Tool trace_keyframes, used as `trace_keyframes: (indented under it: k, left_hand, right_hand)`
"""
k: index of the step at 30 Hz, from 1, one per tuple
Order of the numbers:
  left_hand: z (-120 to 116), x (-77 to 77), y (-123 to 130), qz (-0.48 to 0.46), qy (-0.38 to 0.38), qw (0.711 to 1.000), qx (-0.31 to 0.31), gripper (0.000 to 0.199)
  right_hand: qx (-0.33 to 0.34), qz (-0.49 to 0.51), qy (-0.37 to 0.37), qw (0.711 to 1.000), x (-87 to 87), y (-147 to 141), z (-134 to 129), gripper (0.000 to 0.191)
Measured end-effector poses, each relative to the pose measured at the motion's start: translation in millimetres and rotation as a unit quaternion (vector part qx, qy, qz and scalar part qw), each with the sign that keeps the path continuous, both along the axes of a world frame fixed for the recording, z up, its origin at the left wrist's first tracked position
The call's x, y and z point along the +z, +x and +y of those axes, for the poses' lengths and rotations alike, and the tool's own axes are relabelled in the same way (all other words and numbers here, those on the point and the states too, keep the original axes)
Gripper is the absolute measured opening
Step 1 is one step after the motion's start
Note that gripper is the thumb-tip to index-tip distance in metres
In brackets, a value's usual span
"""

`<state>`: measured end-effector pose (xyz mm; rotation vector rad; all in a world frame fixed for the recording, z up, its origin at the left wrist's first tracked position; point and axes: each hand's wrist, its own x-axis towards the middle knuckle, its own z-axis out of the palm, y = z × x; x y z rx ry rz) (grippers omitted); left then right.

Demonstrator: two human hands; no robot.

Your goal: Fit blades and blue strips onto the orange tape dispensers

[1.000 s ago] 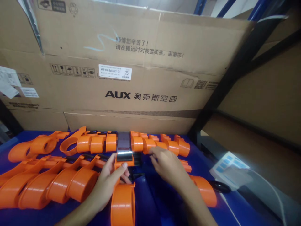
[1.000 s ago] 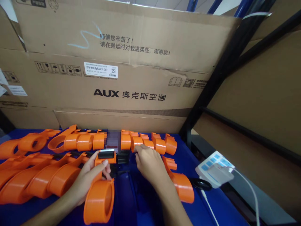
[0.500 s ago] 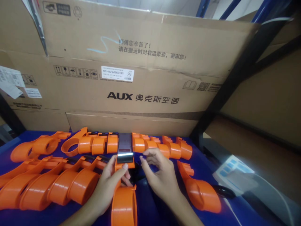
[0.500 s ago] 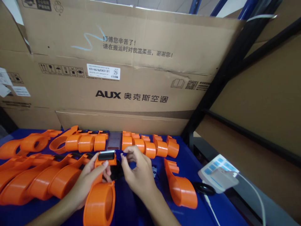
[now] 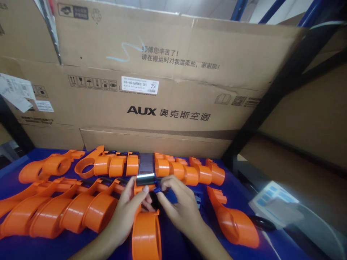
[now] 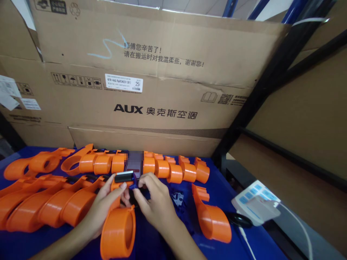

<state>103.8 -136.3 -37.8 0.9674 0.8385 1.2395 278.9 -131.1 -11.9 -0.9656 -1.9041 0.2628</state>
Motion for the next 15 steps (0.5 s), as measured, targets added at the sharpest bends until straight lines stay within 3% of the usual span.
trace_keyframes:
  k: [9,15]
  left_hand:
    - [-1.2,1.5,1.4,0.0,0.015,1.0,-0.001,0.04]
    - [-3.4,2.2,2.4,0.005,0.015,1.0,0.0,0.036]
  right_hand:
    - [0.025,-0.054,-0.009,0.998,-0.9,3.7,2.9,0.017]
    - [0.027,-0.063,-0.02,0.997,0.7,4.4,2.4,0.018]
